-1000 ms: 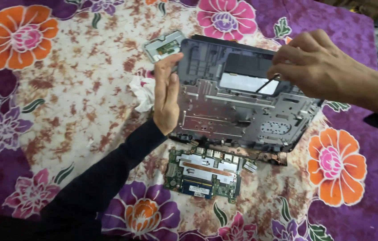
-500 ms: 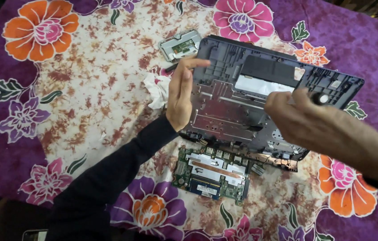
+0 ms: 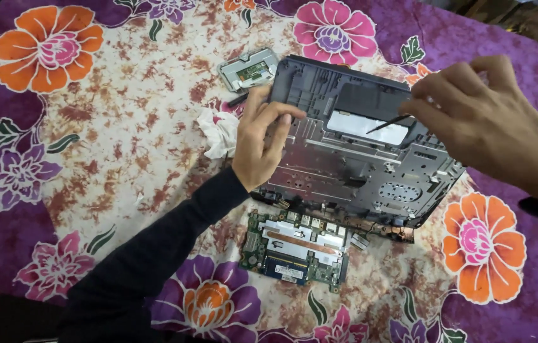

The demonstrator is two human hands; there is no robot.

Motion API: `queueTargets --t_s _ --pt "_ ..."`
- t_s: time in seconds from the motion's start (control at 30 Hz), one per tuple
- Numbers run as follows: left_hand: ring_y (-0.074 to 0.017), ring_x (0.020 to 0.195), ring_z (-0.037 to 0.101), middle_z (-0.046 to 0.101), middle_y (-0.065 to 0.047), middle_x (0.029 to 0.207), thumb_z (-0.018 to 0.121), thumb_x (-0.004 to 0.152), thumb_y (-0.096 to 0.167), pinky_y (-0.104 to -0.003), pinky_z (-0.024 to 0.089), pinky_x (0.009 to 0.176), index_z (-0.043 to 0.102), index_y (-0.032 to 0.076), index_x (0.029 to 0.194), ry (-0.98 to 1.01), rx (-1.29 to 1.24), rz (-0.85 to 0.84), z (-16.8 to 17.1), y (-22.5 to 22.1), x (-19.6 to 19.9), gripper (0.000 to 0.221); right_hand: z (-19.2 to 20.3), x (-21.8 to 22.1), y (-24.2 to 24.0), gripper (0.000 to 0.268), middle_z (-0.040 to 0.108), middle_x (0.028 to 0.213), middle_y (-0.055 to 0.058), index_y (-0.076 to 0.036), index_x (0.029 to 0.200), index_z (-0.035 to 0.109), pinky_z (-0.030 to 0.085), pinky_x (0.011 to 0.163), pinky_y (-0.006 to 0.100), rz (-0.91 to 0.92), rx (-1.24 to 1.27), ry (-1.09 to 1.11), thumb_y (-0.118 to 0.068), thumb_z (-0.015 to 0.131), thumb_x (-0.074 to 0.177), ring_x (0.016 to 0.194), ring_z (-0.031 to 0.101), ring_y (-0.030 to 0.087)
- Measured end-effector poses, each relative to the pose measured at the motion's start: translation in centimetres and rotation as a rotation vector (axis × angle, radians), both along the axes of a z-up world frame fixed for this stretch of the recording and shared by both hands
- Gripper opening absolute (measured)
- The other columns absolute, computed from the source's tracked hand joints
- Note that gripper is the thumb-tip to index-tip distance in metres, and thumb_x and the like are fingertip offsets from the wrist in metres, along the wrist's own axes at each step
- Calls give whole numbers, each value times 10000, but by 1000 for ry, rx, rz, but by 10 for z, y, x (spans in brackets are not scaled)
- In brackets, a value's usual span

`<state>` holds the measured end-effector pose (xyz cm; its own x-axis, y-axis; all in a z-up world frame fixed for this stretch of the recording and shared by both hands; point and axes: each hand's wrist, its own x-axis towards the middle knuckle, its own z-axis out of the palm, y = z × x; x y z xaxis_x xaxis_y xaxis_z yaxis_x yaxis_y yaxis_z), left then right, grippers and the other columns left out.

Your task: Disassembling the internal frame and keyboard assembly of a laptop using a screwdriver and manual prying.

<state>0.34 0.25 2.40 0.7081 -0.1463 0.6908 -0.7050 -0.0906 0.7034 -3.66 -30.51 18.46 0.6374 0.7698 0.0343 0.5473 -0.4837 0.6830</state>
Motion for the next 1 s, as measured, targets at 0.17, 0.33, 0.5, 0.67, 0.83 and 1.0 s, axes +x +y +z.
queueTargets --t_s 0.17,0.33,0.5,0.67,0.83,1.0 --pt "-223 1057 556 533 -121 1256 403 1170 293 -382 516 936 643 108 1253 -21 10 21 -5 -2 1 314 0 4 34 441 671 1227 88 -115 1301 661 394 1004 466 135 344 190 77 716 908 1045 631 272" --pt "-301 1341 548 600 -113 1298 358 1187 263 -467 424 1231 567 98 1325 -24 -8 43 -9 -2 3 300 -11 17 43 384 655 1227 74 -110 1258 647 382 995 426 184 373 183 153 637 978 993 619 253" --pt "-263 1300 582 594 -117 1353 309 1192 188 -409 453 1197 523 83 1367 6 -29 40 -16 -3 8 295 -17 23 44 327 630 1158 58 -99 1226 638 379 937 415 214 360 199 133 642 995 962 565 240" --pt "-263 1350 585 562 -137 1459 293 1206 299 -402 475 1200 465 71 1441 84 -67 42 -26 -4 12 370 -25 38 44 198 678 1179 71 -88 1217 660 376 915 401 286 391 275 -2 644 1041 1016 602 255" --pt "-305 1525 473 449 -134 1588 349 1219 303 -469 369 1364 379 119 1521 146 -192 -80 -31 -2 21 355 -23 54 50 109 707 1106 100 -46 1166 652 380 880 393 381 385 306 -12 608 1072 892 619 257" --pt "-68 660 271 361 -39 1745 410 1218 97 -195 393 683 360 173 1640 351 -347 -237 -47 2 34 432 -10 48 65 290 627 977 -25 -112 1239 677 396 933 341 397 23 3 -65 767 967 873 555 142"
